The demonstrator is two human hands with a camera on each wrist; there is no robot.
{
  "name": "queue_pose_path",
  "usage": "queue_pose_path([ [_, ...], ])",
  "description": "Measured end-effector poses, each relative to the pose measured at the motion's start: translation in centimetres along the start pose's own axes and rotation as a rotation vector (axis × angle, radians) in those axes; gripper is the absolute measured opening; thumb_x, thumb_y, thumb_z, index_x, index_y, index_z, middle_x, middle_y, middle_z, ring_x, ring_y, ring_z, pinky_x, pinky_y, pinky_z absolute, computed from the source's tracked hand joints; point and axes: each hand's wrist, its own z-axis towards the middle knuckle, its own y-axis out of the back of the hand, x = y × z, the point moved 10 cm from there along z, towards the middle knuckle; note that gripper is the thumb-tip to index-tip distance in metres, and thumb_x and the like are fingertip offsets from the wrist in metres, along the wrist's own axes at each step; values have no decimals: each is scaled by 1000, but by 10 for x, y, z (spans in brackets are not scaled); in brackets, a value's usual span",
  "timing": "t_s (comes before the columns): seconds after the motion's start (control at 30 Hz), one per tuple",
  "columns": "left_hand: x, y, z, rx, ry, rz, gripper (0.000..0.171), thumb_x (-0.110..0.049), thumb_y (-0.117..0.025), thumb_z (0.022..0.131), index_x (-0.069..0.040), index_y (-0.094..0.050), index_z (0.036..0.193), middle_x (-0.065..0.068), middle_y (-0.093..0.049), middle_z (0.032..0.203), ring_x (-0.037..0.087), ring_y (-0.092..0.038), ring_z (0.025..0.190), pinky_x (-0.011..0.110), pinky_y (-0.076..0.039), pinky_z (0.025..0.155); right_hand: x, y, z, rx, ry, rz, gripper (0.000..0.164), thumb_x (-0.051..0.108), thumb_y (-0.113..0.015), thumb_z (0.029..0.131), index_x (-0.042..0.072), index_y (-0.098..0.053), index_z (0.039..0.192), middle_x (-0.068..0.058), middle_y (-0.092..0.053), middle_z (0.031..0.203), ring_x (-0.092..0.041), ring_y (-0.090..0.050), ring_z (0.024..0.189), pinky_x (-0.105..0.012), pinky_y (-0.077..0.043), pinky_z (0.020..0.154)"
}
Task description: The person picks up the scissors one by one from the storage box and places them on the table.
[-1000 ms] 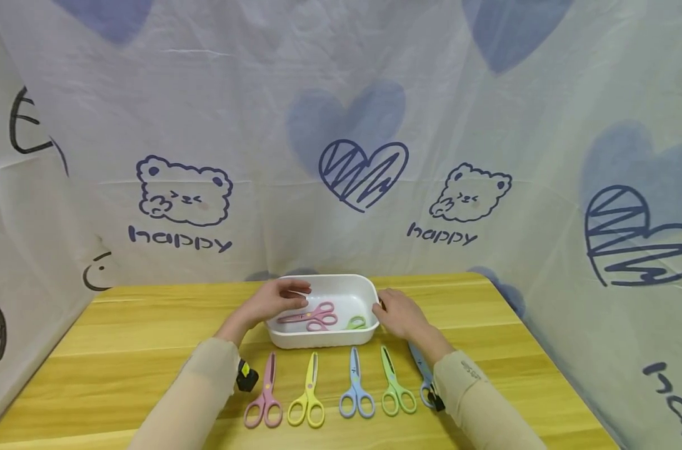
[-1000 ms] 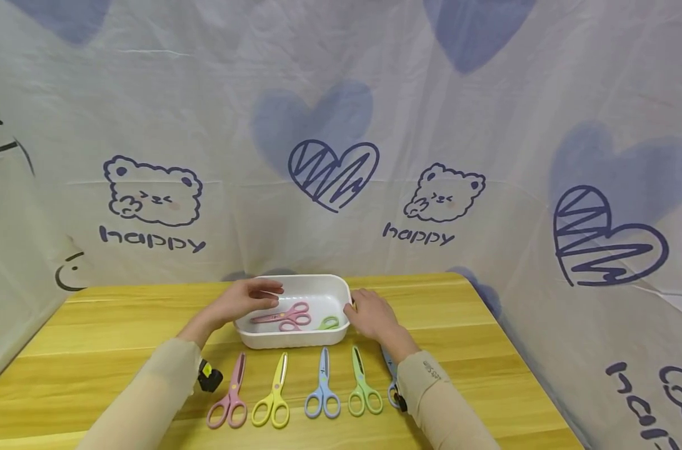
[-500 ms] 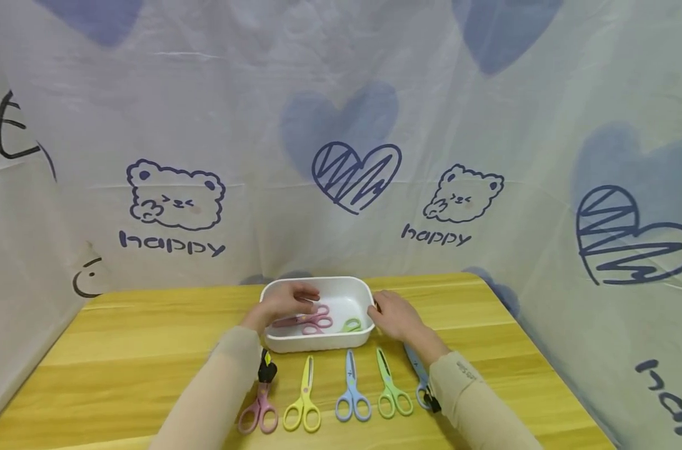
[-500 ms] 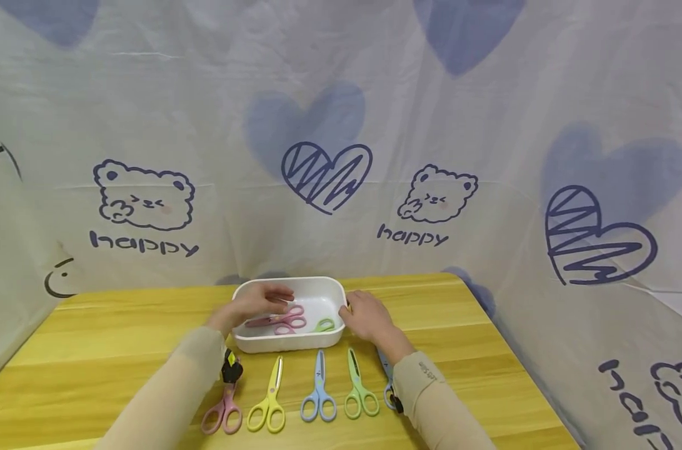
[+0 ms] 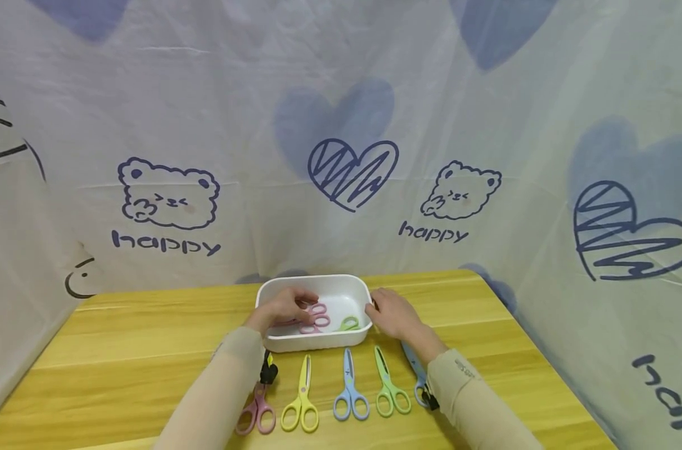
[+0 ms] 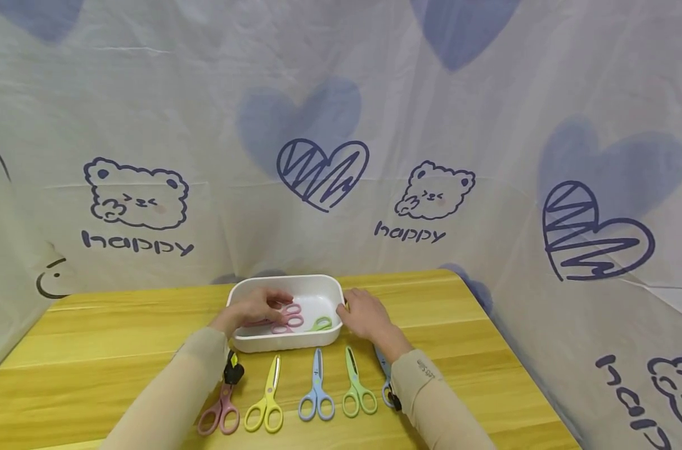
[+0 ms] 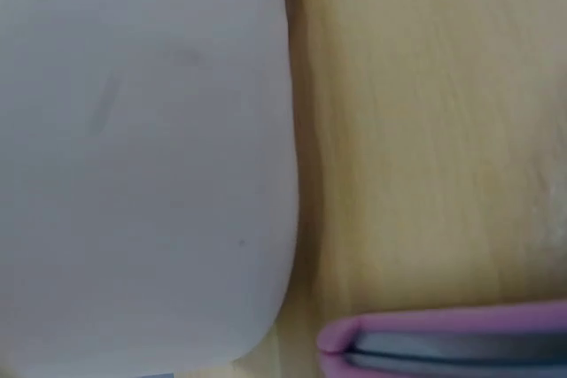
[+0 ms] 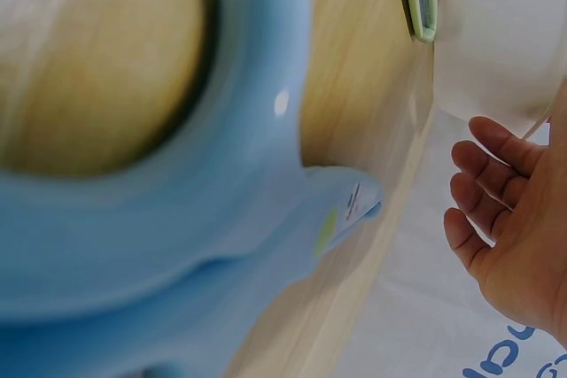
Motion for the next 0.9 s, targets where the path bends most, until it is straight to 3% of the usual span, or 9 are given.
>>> queue_pose_path([
  [0.2,-2,0,2,-10,-32,76,53,-4,-85,79,7,-68,128,15,-72,109,22,-62,97,31,-50,89,1,2,-2,-1,-4,7,38,29,-51,105,3,-65,130,-13,-66,127,-32,-60,119,-50,-47,106],
  [0.4,1,-3,1,14,7,109,49,-7,-84,83,6,-69,128,11,-72,107,16,-59,92,30,-50,87,1,2,-1,-2,7,-2,39,28,-51,105,3,-65,131,-13,-66,129,-33,-60,122,-50,-46,107],
  [0.6,4,-9,0,39,67,96,48,-14,-84,86,1,-70,130,7,-71,107,16,-57,93,30,-49,87,2,3,-1,-7,8,7,39,28,-51,105,3,-65,131,-13,-67,127,-32,-60,120,-50,-47,106],
  [0.9,0,-12,3,41,35,103,49,-13,-86,84,2,-70,128,6,-67,100,16,-54,91,26,-45,81,1,2,-1,-6,0,5,39,29,-51,105,3,-64,131,-12,-66,123,-31,-61,116,-49,-48,104],
])
